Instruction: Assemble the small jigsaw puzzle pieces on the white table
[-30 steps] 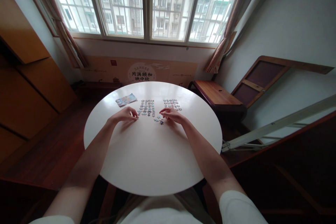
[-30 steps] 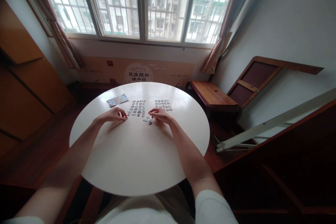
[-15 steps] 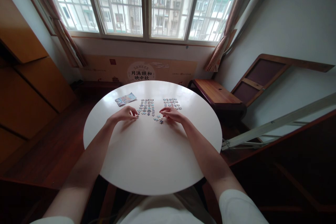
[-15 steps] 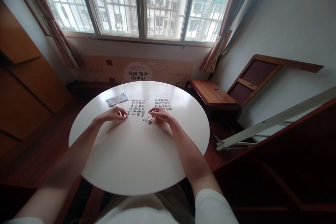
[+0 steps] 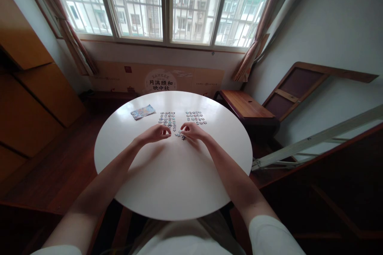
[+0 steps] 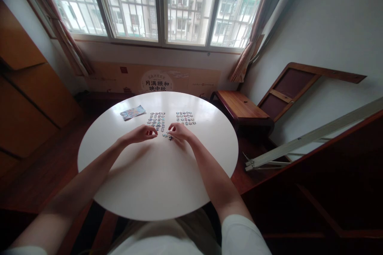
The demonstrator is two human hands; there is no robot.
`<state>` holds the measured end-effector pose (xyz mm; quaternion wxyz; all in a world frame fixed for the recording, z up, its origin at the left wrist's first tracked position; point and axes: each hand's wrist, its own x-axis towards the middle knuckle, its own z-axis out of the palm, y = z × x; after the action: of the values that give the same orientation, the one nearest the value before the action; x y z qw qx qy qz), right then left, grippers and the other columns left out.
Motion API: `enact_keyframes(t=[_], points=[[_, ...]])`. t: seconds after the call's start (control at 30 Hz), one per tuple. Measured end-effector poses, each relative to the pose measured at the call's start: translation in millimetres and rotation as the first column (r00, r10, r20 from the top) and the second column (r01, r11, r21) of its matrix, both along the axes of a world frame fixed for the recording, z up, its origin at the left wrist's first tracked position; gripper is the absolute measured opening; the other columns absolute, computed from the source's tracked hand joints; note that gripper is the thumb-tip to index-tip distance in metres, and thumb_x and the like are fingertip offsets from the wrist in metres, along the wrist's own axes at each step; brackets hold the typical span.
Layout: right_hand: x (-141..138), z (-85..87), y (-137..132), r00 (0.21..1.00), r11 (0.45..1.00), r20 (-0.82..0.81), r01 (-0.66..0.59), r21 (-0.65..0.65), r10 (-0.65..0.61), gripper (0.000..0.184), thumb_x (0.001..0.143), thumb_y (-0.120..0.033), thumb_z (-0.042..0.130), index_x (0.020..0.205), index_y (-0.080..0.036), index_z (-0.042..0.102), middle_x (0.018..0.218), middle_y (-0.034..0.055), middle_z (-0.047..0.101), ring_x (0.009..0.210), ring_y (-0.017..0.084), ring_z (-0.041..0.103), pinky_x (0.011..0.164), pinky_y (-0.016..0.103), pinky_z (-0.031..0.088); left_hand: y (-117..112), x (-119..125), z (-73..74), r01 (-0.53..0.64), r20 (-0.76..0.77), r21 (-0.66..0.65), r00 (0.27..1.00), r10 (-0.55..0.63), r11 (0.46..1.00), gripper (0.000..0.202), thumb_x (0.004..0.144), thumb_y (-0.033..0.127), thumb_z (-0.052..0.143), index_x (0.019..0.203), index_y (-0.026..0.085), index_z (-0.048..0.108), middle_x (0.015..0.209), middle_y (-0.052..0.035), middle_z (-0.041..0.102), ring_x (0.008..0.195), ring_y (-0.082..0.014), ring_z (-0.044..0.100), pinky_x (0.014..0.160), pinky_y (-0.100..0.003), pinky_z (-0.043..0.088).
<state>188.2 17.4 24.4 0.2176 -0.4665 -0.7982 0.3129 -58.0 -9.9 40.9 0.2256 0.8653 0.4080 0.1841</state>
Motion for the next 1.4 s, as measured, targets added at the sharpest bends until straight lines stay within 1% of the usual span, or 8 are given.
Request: enact_keyframes(t=[0.17,0.5,0.67,0.8,0.9,1.03,1.23,1.4], points=[[0.4,4.1,-0.4,0.996,0.999,0.085,0.025,0.031,-0.028,0.019,0.078,-0.027,0.067,0.092,-0.013,0.068,0.075,0.0029,0.065,0.062,0.011,0.056,0.057,0.021,0.039,-12.5,13.0,5.9,0.047,-0.101,0.053,0.994,-0.041,0.997,0.028,0.083,0.038,0.057,0.097,0.019,0.073,0.065,0.0002,0.064,0.056,-0.0109,0.053,0.057,-0.021,0.036],[0.2,1.0,4.4,0.989,0.997,0.131,0.076,0.005,-0.076,0.017,0.069,-0.028,0.075,0.076,-0.014,0.069,0.072,0.0027,0.063,0.063,0.012,0.054,0.055,0.022,0.038,-4.1,10.0,-13.4,0.031,-0.123,0.066,0.992,-0.023,0.997,0.028,0.084,0.037,0.054,0.094,0.022,0.075,0.068,0.0005,0.068,0.055,-0.0105,0.054,0.056,-0.021,0.035],[3.0,0.9,6.9,0.995,0.991,-0.052,0.079,-0.110,-0.085,0.021,0.064,-0.026,0.079,0.070,-0.014,0.063,0.066,0.0016,0.062,0.059,0.012,0.054,0.054,0.023,0.038,-4.0,11.0,-14.1,0.009,-0.107,0.069,0.994,-0.002,0.998,0.026,0.085,0.038,0.055,0.094,0.023,0.075,0.067,0.0018,0.069,0.054,-0.0104,0.055,0.056,-0.022,0.036],[3.4,5.1,5.1,0.956,0.972,-0.290,-0.023,-0.236,-0.048,0.034,0.062,-0.039,0.081,0.071,-0.014,0.060,0.057,-0.0008,0.058,0.050,0.009,0.047,0.048,0.023,0.035,-3.1,11.7,-14.6,-0.086,-0.078,0.192,0.992,0.103,0.978,0.025,0.085,0.040,0.057,0.096,0.025,0.074,0.073,0.0018,0.070,0.059,-0.0116,0.059,0.059,-0.022,0.037],[0.2,7.3,2.2,0.918,0.963,-0.396,-0.095,-0.251,-0.013,0.040,0.060,-0.046,0.081,0.072,-0.014,0.059,0.057,-0.0016,0.057,0.050,0.008,0.047,0.048,0.023,0.036,-3.6,13.6,-13.7,-0.157,-0.030,0.235,0.985,0.169,0.959,0.025,0.085,0.041,0.057,0.098,0.025,0.073,0.073,0.0018,0.070,0.060,-0.0124,0.059,0.057,-0.022,0.037],[-6.2,5.6,-0.6,0.905,0.948,-0.424,-0.173,-0.267,0.046,0.043,0.061,-0.049,0.080,0.075,-0.015,0.059,0.058,-0.0014,0.057,0.052,0.010,0.052,0.047,0.022,0.037,-6.7,17.7,-10.4,-0.148,0.033,0.240,0.989,0.144,0.959,0.026,0.082,0.042,0.063,0.096,0.023,0.073,0.071,0.0019,0.069,0.058,-0.0115,0.059,0.057,-0.021,0.039],[-14.0,0.7,-4.4,0.888,0.928,-0.444,-0.259,-0.267,0.120,0.043,0.061,-0.048,0.081,0.078,-0.014,0.059,0.063,-0.0012,0.059,0.055,0.009,0.052,0.048,0.020,0.037,-11.1,22.1,-6.2,0.017,0.073,0.276,0.997,-0.039,0.961,0.017,0.084,0.034,0.061,0.086,0.021,0.073,0.066,0.0017,0.066,0.058,-0.0097,0.057,0.060,-0.020,0.041],[-14.6,3.8,-8.4,0.893,0.929,-0.435,-0.252,-0.270,0.115,0.043,0.061,-0.049,0.081,0.077,-0.014,0.061,0.064,-0.0012,0.058,0.056,0.009,0.050,0.050,0.021,0.037,-9.1,21.7,-9.0,-0.019,0.100,0.311,0.995,-0.013,0.950,0.016,0.084,0.028,0.060,0.075,0.019,0.070,0.068,0.0003,0.066,0.059,-0.0099,0.057,0.060,-0.020,0.041]])
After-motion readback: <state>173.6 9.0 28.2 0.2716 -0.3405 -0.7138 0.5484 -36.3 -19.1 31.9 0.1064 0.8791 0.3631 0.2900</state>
